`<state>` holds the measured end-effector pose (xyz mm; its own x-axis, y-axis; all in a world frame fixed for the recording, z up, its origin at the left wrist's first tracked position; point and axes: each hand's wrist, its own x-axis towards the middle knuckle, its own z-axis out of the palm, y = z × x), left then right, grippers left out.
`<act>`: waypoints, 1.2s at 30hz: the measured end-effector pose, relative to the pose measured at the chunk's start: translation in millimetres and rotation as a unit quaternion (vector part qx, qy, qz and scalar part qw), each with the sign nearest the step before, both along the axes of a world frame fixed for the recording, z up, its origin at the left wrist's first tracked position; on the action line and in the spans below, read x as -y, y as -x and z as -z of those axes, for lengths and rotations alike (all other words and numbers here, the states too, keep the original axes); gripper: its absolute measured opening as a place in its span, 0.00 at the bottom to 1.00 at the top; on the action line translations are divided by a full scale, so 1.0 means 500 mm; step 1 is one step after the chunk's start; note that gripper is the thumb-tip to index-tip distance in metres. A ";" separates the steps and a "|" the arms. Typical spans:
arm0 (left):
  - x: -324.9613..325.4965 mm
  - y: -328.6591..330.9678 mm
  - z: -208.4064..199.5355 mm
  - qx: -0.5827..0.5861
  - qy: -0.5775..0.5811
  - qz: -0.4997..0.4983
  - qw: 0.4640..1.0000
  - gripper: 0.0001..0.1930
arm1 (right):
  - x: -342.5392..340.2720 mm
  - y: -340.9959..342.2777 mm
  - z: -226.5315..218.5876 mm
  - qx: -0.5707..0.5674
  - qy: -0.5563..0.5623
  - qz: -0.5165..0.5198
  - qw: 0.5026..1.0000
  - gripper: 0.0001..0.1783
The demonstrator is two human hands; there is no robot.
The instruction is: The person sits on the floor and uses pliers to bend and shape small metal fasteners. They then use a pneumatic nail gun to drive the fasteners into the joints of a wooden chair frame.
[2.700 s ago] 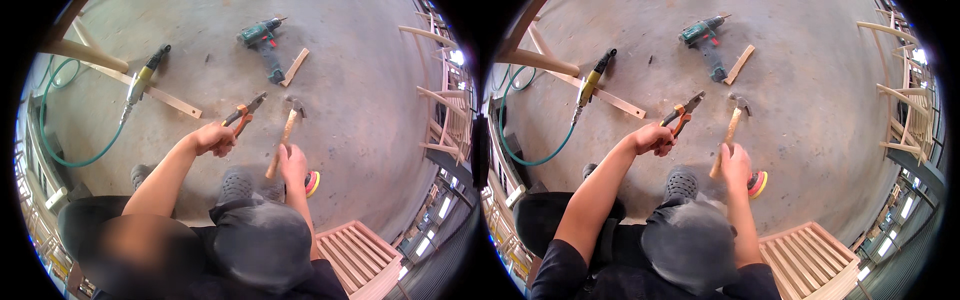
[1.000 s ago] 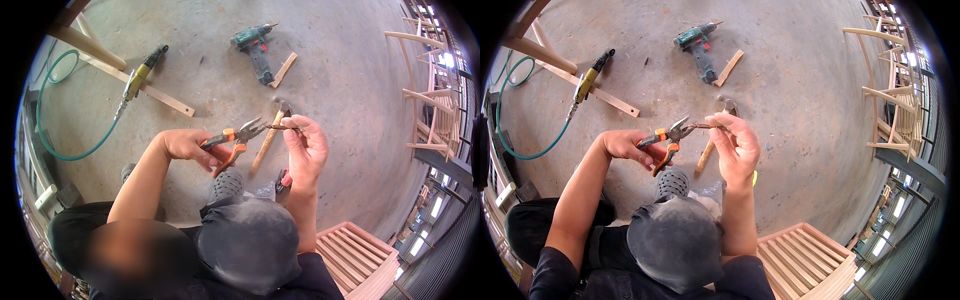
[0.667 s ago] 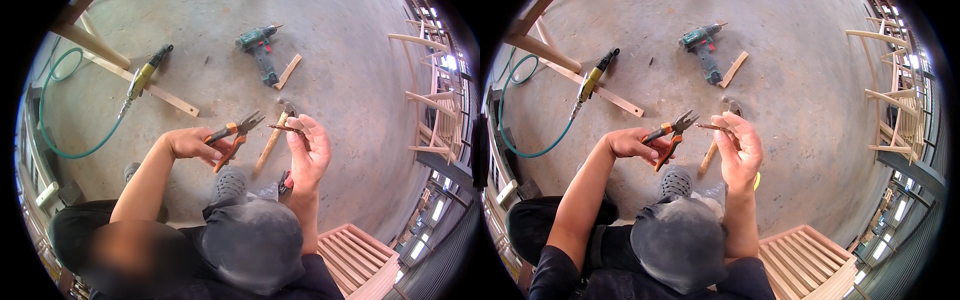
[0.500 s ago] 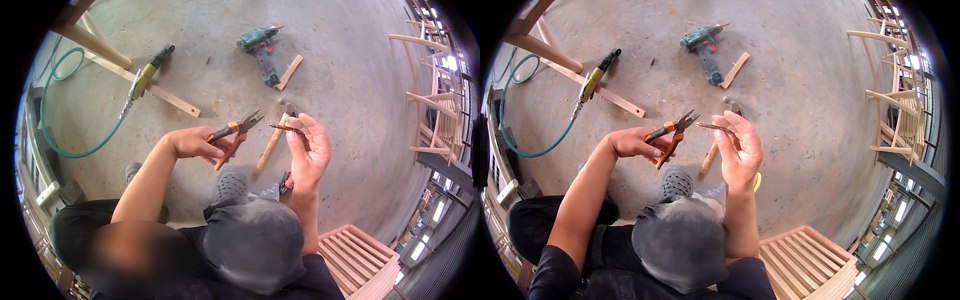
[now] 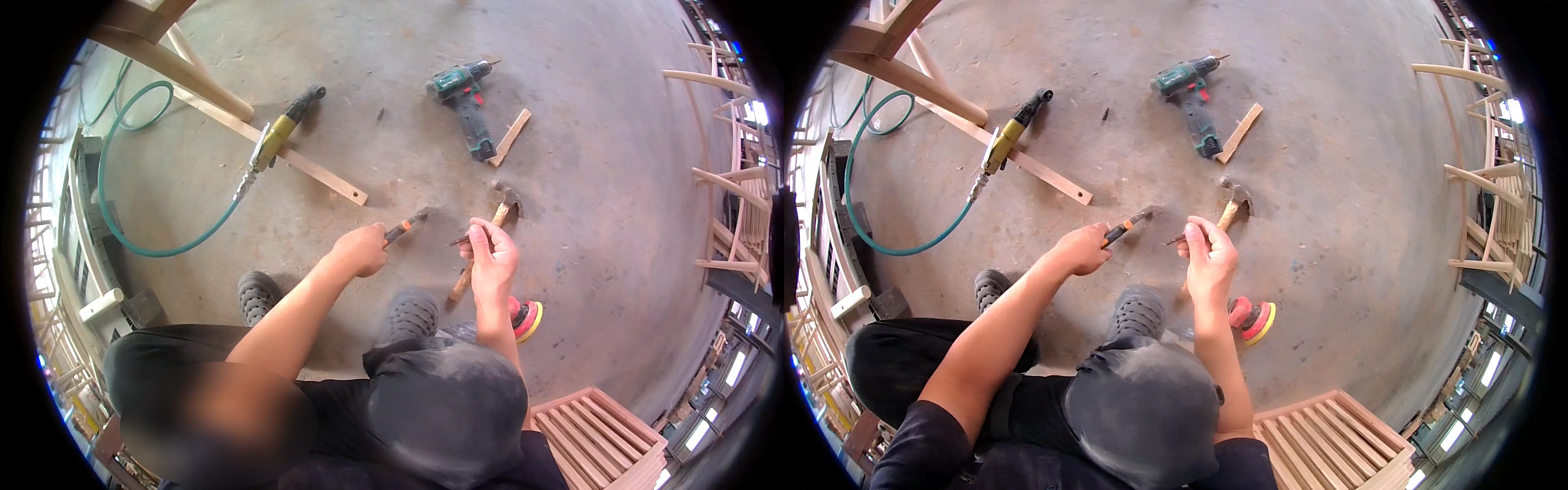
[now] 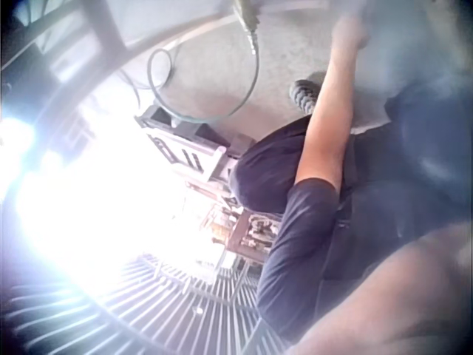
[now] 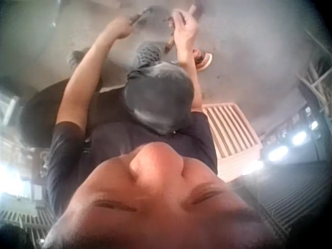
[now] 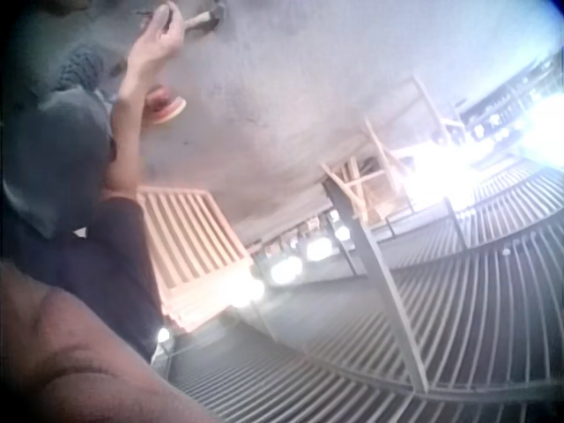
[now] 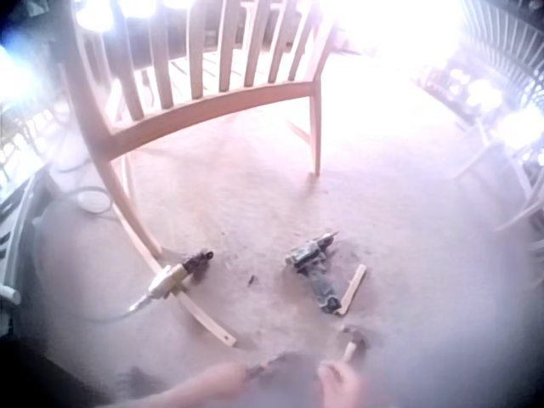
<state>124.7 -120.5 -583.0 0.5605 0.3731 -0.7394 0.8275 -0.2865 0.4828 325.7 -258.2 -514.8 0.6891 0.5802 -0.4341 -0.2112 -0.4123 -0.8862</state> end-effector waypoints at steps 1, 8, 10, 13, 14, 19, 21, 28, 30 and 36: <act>0.007 -0.012 -0.014 -0.018 -0.022 0.003 1.000 0.19 | 0.004 0.002 0.013 -0.014 -0.004 0.018 1.000 0.18; 0.076 -0.006 -0.008 -0.003 -0.160 0.019 0.987 0.29 | 0.010 0.007 0.050 -0.076 -0.024 0.033 0.996 0.27; 0.083 -0.004 -0.006 0.009 -0.167 0.008 0.986 0.31 | 0.012 0.005 0.067 -0.071 -0.040 0.047 0.996 0.24; 0.082 -0.003 -0.025 0.006 -0.154 -0.015 0.988 0.34 | 0.023 -0.023 0.075 -0.073 -0.006 0.044 0.996 0.21; 0.080 0.000 -0.027 0.009 -0.153 -0.023 0.988 0.34 | 0.031 -0.033 0.078 -0.053 0.006 0.047 0.997 0.19; 0.071 0.003 -0.028 0.008 -0.144 -0.035 0.989 0.33 | 0.081 -0.104 0.123 0.022 0.039 0.042 0.998 0.15; 0.071 0.007 -0.026 0.027 -0.153 -0.029 0.987 0.31 | 0.091 -0.127 0.136 0.121 0.108 0.005 0.987 0.13; 0.068 0.040 -0.018 0.085 -0.190 -0.009 0.978 0.33 | 0.025 -0.159 0.105 0.237 0.110 -0.099 0.960 0.13; 0.069 0.049 -0.018 0.093 -0.206 0.008 0.974 0.33 | 0.000 -0.163 0.098 0.244 0.111 -0.139 0.953 0.14; 0.080 0.058 -0.014 0.090 -0.223 0.019 0.971 0.32 | -0.045 -0.189 0.112 0.295 0.085 -0.216 0.927 0.14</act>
<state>95.5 -160.4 -576.1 0.6857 0.6094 -0.3980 0.7256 -0.5290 0.4401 420.0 -235.4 -570.7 0.5542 0.8156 -0.1663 0.5065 -0.4890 -0.7102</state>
